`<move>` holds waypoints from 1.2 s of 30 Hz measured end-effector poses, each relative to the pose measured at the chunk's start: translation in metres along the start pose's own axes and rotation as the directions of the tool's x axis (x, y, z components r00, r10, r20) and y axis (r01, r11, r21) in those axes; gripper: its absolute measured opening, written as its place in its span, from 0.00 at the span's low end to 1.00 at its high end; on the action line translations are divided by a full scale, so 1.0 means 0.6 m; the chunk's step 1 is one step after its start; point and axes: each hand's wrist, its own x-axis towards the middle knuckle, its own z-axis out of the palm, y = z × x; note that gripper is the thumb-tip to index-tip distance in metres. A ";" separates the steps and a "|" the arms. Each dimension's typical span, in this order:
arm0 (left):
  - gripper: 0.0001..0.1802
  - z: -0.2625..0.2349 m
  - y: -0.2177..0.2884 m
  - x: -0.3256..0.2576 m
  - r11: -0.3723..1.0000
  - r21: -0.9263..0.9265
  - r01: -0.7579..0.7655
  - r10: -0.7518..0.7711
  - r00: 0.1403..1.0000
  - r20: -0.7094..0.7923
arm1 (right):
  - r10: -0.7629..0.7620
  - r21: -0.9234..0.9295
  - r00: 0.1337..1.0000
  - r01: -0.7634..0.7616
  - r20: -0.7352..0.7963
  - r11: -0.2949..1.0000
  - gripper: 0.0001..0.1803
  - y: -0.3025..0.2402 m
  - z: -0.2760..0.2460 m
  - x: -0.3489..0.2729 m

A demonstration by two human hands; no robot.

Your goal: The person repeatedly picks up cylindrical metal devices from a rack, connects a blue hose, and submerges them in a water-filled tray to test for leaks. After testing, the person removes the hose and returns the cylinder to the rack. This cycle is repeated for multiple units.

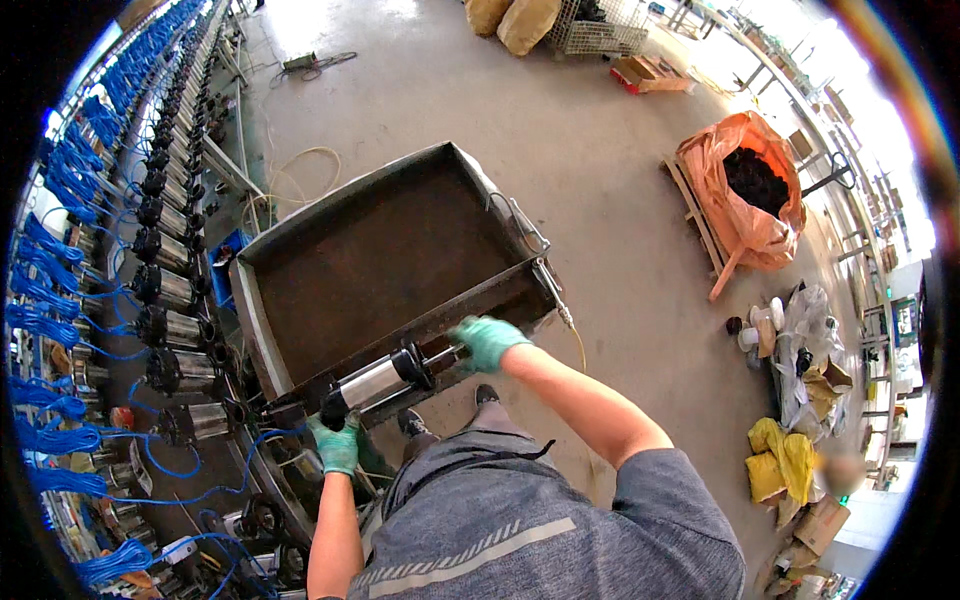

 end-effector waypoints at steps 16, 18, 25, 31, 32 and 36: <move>0.35 -0.003 0.050 -0.002 0.999 0.006 0.033 -0.033 0.999 0.044 | 0.788 0.533 0.613 -0.649 -0.058 0.544 0.32 0.297 -0.004 0.056; 0.33 -0.010 0.024 0.000 0.993 0.117 0.004 -0.006 1.000 0.021 | 0.745 0.399 0.667 -0.679 -0.013 0.616 0.24 0.276 -0.002 0.068; 0.34 -0.008 0.014 0.001 0.998 0.051 -0.033 0.033 0.999 0.005 | 0.366 0.757 0.893 -0.426 0.264 0.495 0.08 0.112 0.045 -0.013; 0.33 -0.008 0.056 -0.003 1.000 0.007 -0.010 0.010 0.999 0.041 | 0.439 0.812 0.717 -0.582 0.541 -0.050 0.12 0.032 0.050 -0.005; 0.33 -0.010 0.051 -0.002 1.000 -0.018 -0.005 0.006 0.999 0.042 | 0.433 0.817 0.721 -0.572 0.541 -0.067 0.12 0.027 0.050 0.000; 0.34 -0.014 0.042 0.005 0.991 0.131 -0.040 0.035 0.999 0.041 | 0.476 0.807 0.684 -0.582 0.552 -0.100 0.10 0.018 0.057 0.016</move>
